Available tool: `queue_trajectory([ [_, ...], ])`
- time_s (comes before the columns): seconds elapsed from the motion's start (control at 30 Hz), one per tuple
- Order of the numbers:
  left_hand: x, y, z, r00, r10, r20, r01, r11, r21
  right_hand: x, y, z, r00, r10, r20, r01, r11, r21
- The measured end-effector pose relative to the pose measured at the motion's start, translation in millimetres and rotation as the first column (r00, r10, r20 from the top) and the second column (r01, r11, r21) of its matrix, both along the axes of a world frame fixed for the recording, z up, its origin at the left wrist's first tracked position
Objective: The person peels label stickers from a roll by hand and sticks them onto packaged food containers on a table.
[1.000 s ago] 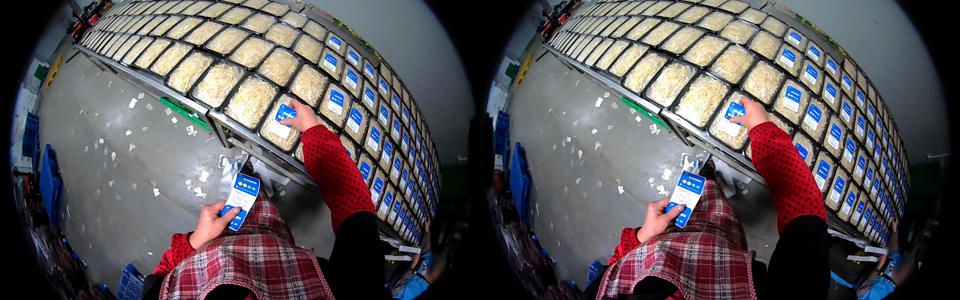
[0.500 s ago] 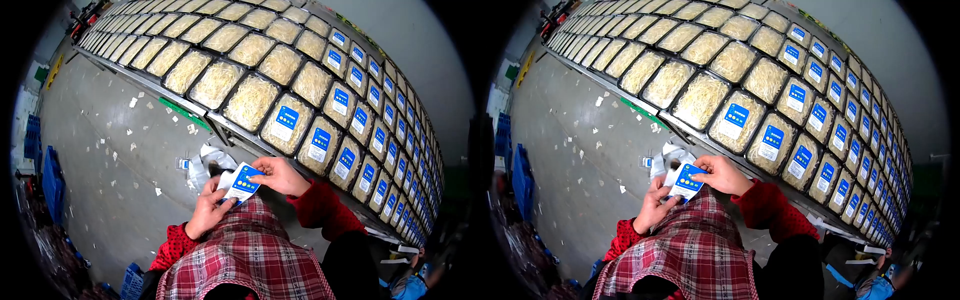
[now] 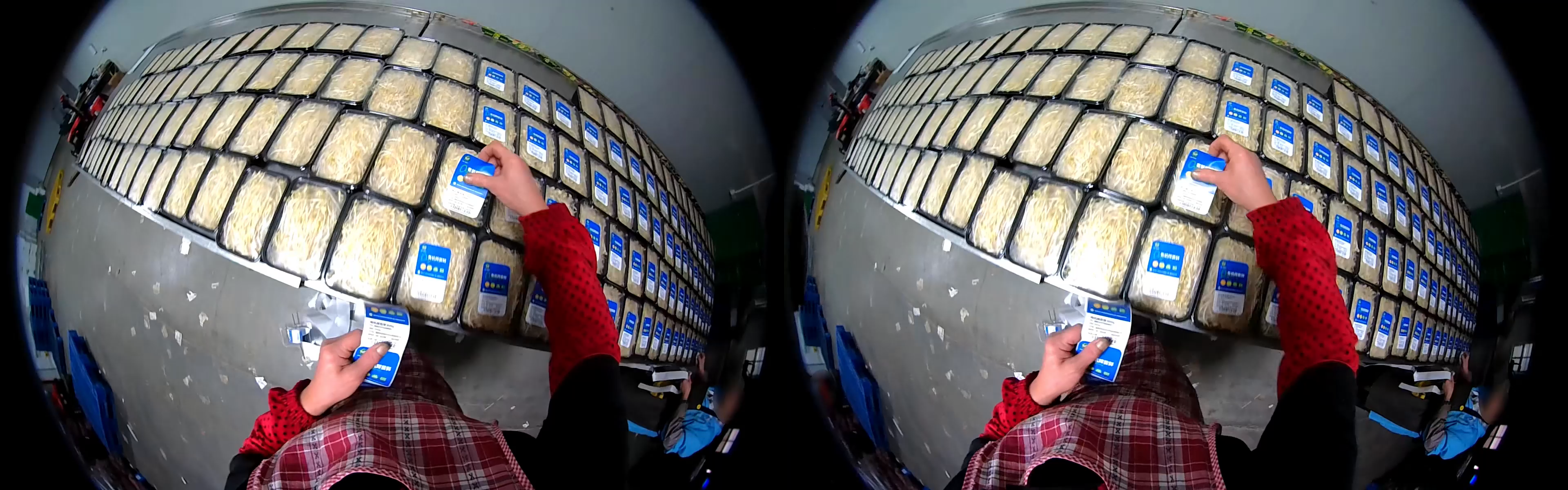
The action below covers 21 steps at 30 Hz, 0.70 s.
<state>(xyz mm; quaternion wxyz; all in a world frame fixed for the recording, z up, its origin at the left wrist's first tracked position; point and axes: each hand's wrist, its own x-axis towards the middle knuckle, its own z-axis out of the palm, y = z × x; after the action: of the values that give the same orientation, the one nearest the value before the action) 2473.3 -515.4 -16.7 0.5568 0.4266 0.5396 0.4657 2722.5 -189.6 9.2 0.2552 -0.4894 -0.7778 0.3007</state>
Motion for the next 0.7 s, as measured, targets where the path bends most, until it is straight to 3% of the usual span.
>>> queue_trajectory([
  [0.03,-7,13,2,1.000,-0.006,0.001,0.006,1.000,-0.008,2,19,-22,0.999,-0.013,0.048,0.011,1.000,0.029],
  [0.1,-21,37,6,0.971,-0.075,-0.226,0.109,0.983,0.145,7,45,-64,0.990,-0.064,0.123,0.064,0.998,0.001],
  [0.17,-31,55,10,0.964,-0.082,-0.251,0.123,0.980,0.154,1,52,-80,0.957,-0.061,0.284,0.050,0.998,0.045],
  [0.23,-39,64,2,0.953,-0.096,-0.286,0.146,0.976,0.162,-5,42,-82,0.950,-0.109,0.292,0.096,0.994,0.057],
  [0.3,-44,77,8,0.952,-0.083,-0.294,0.136,0.977,0.166,-20,20,-58,0.927,-0.165,0.338,0.051,0.946,0.321],
  [0.33,-46,83,8,0.946,-0.111,-0.304,0.167,0.972,0.166,-33,1,-46,0.982,0.105,0.156,-0.090,0.991,-0.099],
  [0.37,-47,86,8,0.938,-0.143,-0.316,0.201,0.967,0.158,-50,-25,-35,0.954,0.272,-0.126,-0.299,0.832,-0.467],
  [0.43,-52,92,13,0.928,-0.184,-0.325,0.222,0.972,0.081,-82,-75,-17,0.837,0.157,-0.524,-0.520,0.527,-0.672],
  [0.47,-56,95,13,0.919,-0.163,-0.359,0.209,0.973,0.095,-87,-81,-16,0.832,0.159,-0.532,-0.529,0.516,-0.674],
  [0.53,-60,97,10,0.902,-0.073,-0.426,0.167,0.968,0.186,-95,-92,-17,0.902,0.224,-0.370,-0.418,0.670,-0.613],
  [0.63,-70,109,-4,0.874,0.062,-0.482,0.172,0.888,0.426,-106,-112,-11,0.887,0.259,-0.382,-0.438,0.733,-0.520],
  [0.67,-75,112,0,0.903,-0.062,-0.424,0.220,0.916,0.335,-112,-119,-6,0.893,0.335,-0.300,-0.432,0.827,-0.361],
  [0.7,-79,111,2,0.920,-0.178,-0.349,0.272,0.932,0.241,-116,-124,-7,0.898,0.326,-0.297,-0.423,0.828,-0.369],
])
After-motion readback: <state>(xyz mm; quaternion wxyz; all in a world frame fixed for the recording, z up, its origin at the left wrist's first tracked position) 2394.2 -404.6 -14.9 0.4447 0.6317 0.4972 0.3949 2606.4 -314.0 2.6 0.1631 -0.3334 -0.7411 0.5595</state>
